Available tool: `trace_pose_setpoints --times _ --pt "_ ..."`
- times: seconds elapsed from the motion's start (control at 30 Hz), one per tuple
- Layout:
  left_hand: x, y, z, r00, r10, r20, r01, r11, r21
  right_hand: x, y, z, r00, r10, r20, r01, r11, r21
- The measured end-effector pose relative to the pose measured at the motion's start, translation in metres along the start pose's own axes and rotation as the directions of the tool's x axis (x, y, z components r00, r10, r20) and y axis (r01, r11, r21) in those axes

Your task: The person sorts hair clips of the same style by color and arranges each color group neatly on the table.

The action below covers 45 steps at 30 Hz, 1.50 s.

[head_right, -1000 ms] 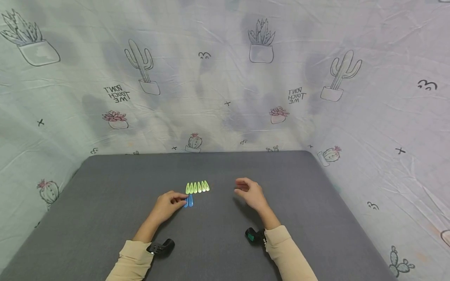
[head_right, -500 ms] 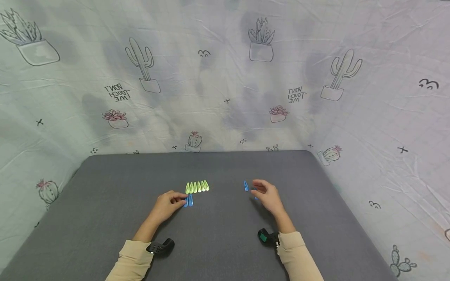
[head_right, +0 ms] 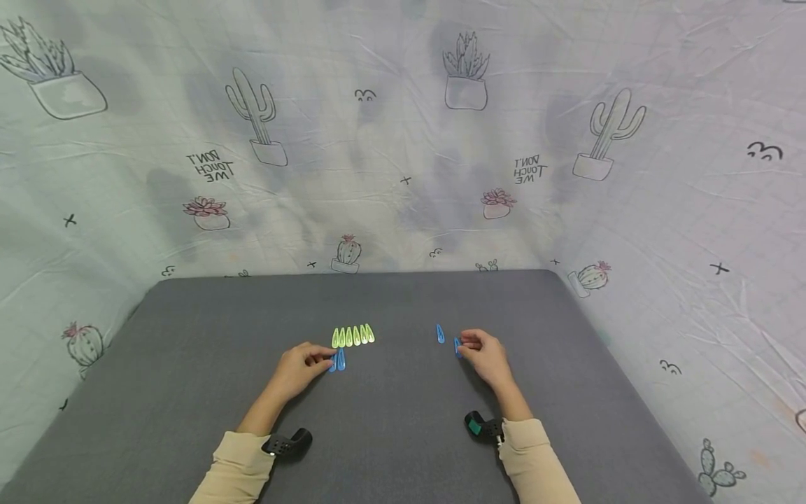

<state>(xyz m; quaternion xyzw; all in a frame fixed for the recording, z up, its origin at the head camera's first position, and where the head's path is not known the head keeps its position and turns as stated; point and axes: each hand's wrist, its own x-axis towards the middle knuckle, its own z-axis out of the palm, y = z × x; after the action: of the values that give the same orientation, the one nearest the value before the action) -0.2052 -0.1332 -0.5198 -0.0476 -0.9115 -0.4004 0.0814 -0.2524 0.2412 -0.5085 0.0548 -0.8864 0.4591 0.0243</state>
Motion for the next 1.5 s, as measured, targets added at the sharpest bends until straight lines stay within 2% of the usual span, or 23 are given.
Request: trace_pose_setpoints --times 0.33,0.63,1.17,1.5 --pt "0.000 -0.001 0.001 1.000 -0.002 0.001 0.002 1.000 0.009 0.006 -0.015 0.005 1.000 0.019 0.024 -0.013 0.976 -0.215" --pt "0.000 -0.001 0.000 1.000 -0.006 0.003 0.006 1.000 -0.012 0.006 -0.022 0.007 0.999 0.048 0.025 -0.041 0.968 -0.246" --pt "0.000 -0.001 0.000 1.000 -0.010 0.015 0.010 1.000 -0.007 0.005 -0.016 0.004 0.996 0.070 0.048 -0.069 0.997 -0.031" --pt "0.001 -0.002 0.000 1.000 0.004 0.005 -0.004 1.000 -0.010 0.005 -0.027 0.021 0.996 0.028 0.082 -0.040 0.989 0.143"
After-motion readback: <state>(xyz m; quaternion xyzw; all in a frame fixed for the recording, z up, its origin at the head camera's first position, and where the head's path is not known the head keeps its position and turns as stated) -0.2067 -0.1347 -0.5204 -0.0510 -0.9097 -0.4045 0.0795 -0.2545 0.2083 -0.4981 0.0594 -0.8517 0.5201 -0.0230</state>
